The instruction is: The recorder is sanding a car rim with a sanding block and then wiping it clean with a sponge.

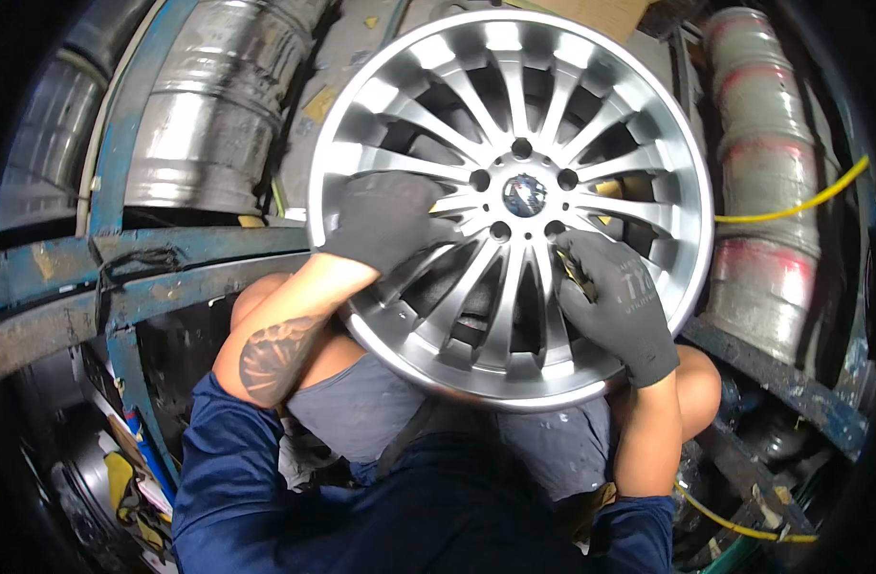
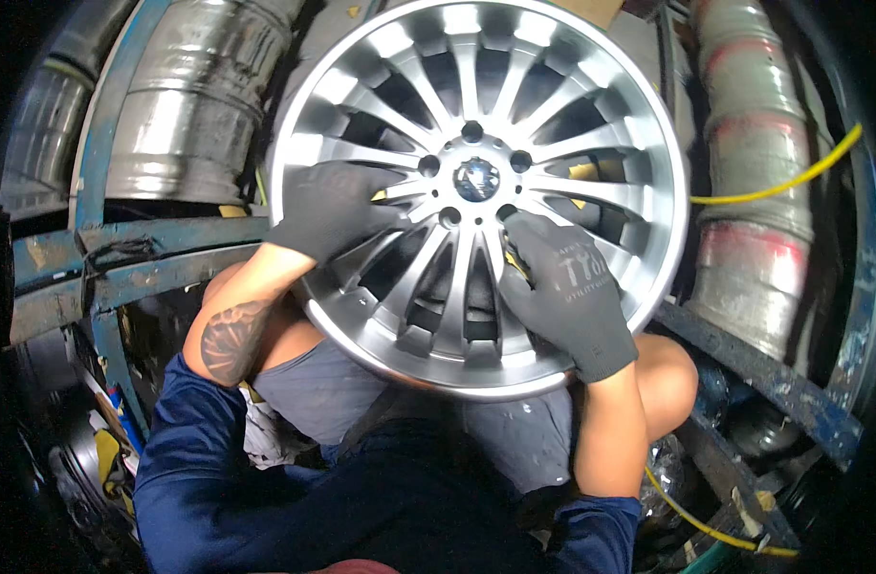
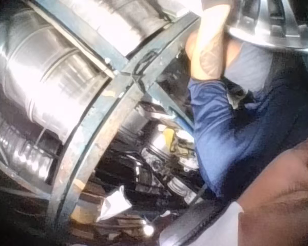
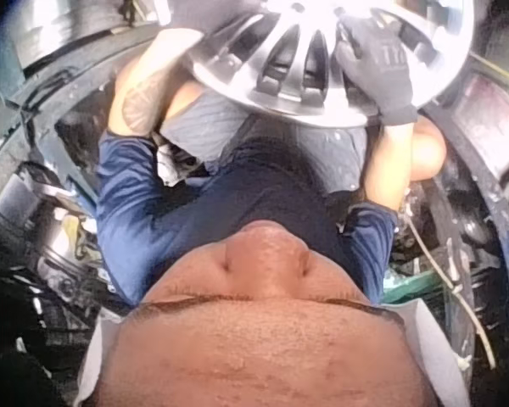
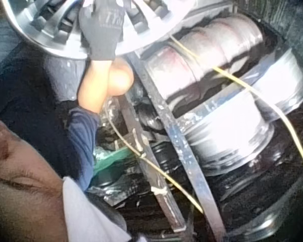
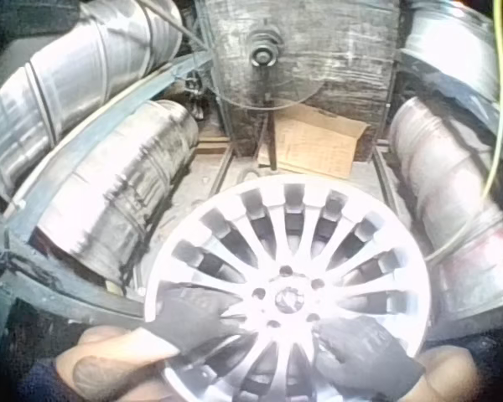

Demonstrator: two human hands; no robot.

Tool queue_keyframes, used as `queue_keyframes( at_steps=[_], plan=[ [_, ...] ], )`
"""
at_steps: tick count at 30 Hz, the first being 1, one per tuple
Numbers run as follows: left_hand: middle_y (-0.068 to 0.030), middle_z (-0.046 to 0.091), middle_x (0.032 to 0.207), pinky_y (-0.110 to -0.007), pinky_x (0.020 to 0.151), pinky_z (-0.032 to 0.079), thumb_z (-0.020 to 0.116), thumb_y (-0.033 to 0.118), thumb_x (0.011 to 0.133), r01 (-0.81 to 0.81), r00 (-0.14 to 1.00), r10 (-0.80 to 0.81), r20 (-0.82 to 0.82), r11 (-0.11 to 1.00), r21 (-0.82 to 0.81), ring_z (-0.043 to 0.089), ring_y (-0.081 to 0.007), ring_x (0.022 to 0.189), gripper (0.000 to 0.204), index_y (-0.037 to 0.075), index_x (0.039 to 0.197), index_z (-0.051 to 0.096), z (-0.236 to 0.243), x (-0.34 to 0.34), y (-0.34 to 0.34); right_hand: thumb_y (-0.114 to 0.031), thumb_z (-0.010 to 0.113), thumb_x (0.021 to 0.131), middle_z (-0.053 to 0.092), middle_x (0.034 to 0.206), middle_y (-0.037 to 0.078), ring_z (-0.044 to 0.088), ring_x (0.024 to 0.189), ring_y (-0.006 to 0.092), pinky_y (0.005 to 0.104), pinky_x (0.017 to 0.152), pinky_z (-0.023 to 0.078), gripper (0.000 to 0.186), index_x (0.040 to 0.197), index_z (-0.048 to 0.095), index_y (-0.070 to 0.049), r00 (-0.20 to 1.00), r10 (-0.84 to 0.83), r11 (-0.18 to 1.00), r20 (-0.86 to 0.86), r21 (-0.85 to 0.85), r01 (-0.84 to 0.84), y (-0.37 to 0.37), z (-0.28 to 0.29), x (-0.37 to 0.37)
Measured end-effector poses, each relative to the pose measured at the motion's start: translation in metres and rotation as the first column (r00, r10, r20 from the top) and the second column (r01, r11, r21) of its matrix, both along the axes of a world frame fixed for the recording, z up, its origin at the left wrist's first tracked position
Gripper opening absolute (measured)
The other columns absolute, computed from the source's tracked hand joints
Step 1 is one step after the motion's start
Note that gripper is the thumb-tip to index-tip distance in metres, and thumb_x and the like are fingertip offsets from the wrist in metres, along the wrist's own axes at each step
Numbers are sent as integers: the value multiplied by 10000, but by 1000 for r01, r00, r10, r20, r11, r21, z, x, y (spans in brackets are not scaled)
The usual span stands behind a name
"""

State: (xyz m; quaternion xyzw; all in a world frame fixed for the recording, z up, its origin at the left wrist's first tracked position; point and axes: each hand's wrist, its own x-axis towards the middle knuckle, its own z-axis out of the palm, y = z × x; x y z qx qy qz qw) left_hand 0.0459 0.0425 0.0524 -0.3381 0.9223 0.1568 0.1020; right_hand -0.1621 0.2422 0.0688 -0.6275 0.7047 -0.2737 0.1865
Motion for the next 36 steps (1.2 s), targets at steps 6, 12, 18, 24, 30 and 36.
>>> queue_keyframes(
  at_steps=[6, 12, 18, 24, 30, 36],
  plan=[
    [-198, 724, 958, -464, 813, 555, 742, 606, 772, 22, 1000, -22, -13, 1000, 9, 720, -354, 920, 603, 38, 974, 754, 12, -30, 0, -71, 648, 793, 684, 1059, 167, 651, 916, 340, 426, 877, 509, 348, 1135, 649, -10, 999, 33, 999, 30, 8, -33, -11, 2, 11],
    [-168, 729, 987, -463, 856, 544, 731, 572, 802, 0, 1000, -2, 15, 995, 103, 711, -333, 986, 532, 87, 1020, 757, 6, -13, 0, -1, 633, 825, 598, 957, 155, 583, 909, 300, 393, 874, 471, 195, 1012, 581, 18, 933, -311, 950, 181, 59, 305, -13, -2, 11],
    [-164, 709, 1039, -474, 923, 509, 743, 507, 813, 5, 997, -13, 78, 994, 107, 679, -338, 1046, 475, 87, 1035, 735, 10, 18, -5, -17, 637, 844, 595, 990, 162, 587, 888, 312, 395, 842, 480, 236, 1074, 596, 10, 960, -257, 966, 115, 46, 253, -14, -12, 16],
    [-178, 697, 1084, -472, 945, 508, 718, 485, 818, 47, 991, -59, 123, 994, 96, 656, -342, 1094, 483, 57, 1041, 725, 22, 26, -11, -61, 662, 882, 623, 910, 169, 625, 816, 336, 413, 751, 495, 188, 1060, 622, -15, 940, -182, 982, 290, 103, 158, -28, -16, 45],
    [-151, 739, 1009, -462, 879, 521, 718, 429, 821, 31, 999, -31, 16, 999, 29, 696, -329, 996, 379, 85, 968, 777, 17, 29, -5, -115, 705, 847, 629, 1017, 137, 619, 896, 328, 426, 803, 485, 288, 1123, 674, -40, 993, 84, 996, -89, -17, -85, -48, -15, 57],
    [-166, 699, 1058, -440, 928, 507, 696, 488, 854, 127, 956, -175, 235, 971, 204, 669, -319, 1045, 446, 81, 1035, 730, 30, 26, -8, -172, 679, 843, 555, 1191, 155, 573, 1004, 332, 463, 878, 446, 484, 1314, 601, -93, 952, 132, 989, -276, 97, -109, -49, -18, 70]
  ],
)
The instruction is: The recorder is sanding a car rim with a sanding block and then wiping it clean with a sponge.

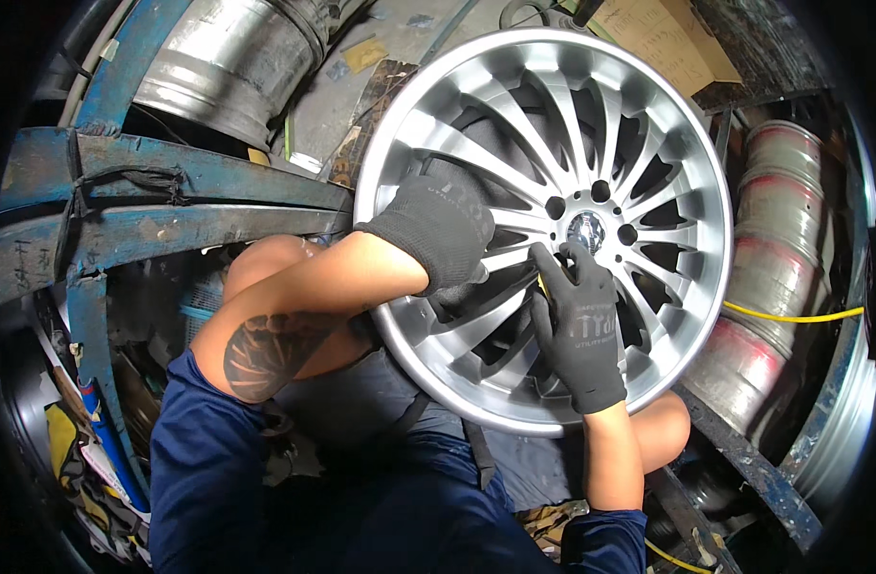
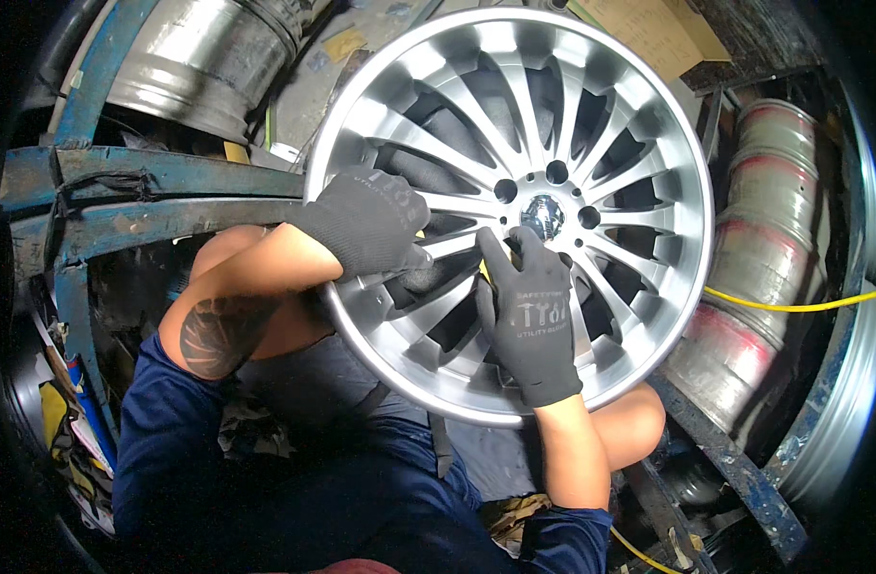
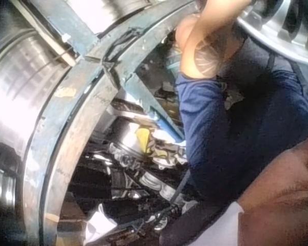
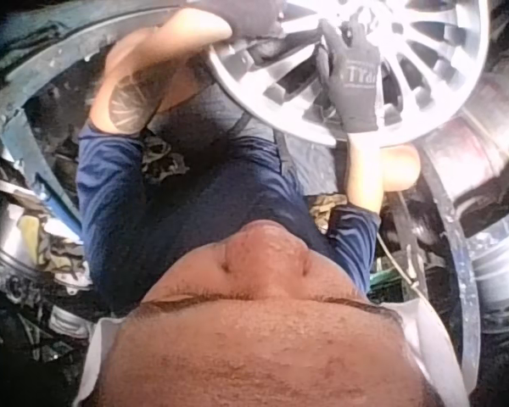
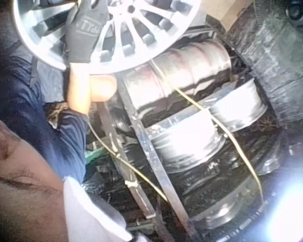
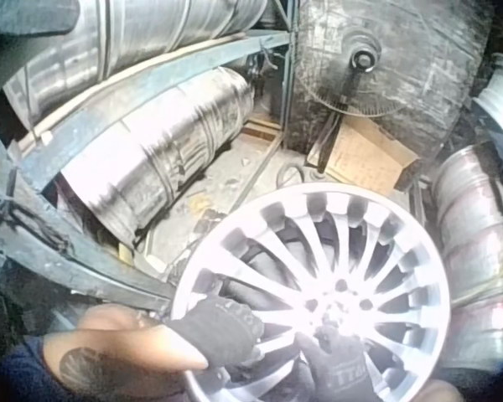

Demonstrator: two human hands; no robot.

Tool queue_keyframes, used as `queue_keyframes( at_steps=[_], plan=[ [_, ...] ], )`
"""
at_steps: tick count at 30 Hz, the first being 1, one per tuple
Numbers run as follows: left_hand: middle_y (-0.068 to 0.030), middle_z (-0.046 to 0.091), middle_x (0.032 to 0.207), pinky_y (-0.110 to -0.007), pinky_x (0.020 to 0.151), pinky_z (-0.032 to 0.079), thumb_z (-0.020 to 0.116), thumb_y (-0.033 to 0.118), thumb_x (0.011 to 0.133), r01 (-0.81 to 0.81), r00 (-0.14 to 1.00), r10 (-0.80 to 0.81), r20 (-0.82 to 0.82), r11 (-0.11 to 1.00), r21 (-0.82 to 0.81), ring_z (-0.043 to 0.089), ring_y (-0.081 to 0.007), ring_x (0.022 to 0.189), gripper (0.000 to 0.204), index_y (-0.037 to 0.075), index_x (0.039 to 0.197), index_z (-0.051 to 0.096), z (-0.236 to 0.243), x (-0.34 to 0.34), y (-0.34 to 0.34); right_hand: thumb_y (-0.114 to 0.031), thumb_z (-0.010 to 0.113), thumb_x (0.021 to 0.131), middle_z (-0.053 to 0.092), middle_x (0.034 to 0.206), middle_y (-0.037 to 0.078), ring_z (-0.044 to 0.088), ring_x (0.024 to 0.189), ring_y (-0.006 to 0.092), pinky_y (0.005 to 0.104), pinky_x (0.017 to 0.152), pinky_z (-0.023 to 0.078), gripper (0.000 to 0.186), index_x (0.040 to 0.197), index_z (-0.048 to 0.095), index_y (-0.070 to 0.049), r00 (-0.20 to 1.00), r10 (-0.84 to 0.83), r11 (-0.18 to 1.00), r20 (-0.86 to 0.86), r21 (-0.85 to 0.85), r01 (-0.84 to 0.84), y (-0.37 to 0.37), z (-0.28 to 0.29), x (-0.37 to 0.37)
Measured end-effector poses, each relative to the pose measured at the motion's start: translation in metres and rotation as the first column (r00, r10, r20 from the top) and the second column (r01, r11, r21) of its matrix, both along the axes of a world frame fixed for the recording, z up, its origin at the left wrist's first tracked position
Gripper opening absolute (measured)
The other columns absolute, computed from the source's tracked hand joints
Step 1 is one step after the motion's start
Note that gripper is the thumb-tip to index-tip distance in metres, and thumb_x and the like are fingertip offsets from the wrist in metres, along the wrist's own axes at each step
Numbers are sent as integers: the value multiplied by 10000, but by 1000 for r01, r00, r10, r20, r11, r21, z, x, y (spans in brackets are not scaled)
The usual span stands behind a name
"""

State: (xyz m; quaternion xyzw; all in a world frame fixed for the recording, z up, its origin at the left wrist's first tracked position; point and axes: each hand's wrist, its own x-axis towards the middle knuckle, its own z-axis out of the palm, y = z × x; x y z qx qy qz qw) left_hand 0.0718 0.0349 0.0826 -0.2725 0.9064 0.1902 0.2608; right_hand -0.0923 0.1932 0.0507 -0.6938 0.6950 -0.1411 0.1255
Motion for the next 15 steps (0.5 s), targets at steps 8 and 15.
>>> queue_keyframes(
  at_steps=[8, 15],
  plan=[
    [-174, 700, 1051, -450, 934, 510, 687, 473, 867, -2, 998, 5, -67, 999, 43, 673, -330, 1035, 431, 78, 1036, 728, -3, 7, -2, -225, 693, 842, 535, 1218, 161, 560, 1023, 315, 468, 890, 429, 517, 1345, 600, -152, 996, 68, 994, -59, 89, -63, 3, 4, 13],
    [-177, 740, 947, -456, 828, 549, 696, 397, 842, -27, 990, 29, -140, 999, 21, 713, -348, 923, 371, 67, 995, 772, 3, 15, 1, -201, 701, 830, 535, 1231, 165, 554, 1059, 319, 442, 904, 439, 505, 1320, 603, -129, 996, 7, 1000, -89, -5, -8, 2, 7, 9]
  ],
)
